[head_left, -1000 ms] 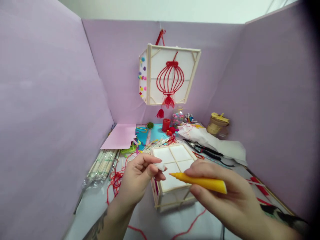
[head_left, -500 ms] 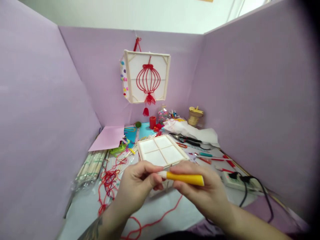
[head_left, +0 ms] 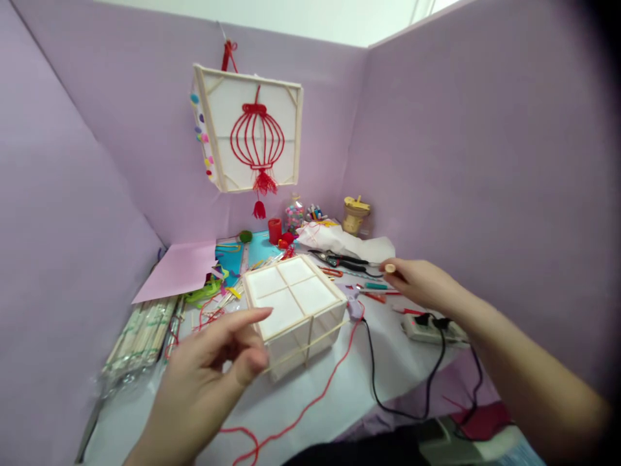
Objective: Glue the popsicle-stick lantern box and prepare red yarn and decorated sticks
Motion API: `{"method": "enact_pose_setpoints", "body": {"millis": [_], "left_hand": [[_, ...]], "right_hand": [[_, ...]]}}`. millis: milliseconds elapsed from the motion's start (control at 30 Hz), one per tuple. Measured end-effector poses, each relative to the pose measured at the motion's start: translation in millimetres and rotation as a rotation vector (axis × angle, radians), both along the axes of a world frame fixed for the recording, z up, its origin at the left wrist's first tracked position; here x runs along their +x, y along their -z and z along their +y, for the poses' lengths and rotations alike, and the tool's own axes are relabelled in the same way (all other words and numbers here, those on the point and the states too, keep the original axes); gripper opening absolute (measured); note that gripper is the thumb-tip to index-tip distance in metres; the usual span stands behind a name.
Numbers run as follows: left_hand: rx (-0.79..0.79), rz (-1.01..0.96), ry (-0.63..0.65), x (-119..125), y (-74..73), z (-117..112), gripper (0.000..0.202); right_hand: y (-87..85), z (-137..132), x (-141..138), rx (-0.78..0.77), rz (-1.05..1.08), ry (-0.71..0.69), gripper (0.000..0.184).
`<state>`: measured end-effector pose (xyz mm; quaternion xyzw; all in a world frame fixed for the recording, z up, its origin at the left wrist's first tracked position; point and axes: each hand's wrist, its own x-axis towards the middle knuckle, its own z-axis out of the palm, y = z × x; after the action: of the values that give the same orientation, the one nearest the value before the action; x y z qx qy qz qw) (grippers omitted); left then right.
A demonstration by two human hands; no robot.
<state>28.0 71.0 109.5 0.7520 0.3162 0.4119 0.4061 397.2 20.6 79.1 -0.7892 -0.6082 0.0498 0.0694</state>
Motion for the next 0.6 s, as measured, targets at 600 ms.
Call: {"method": "enact_pose_setpoints", "body": {"millis": [600], "left_hand": [[-0.155, 0.023, -0.388, -14, 21.2, 53, 0.029]], "right_hand": [[77.4, 34, 88, -0.235, 0.230, -0.116, 0.016]]}}
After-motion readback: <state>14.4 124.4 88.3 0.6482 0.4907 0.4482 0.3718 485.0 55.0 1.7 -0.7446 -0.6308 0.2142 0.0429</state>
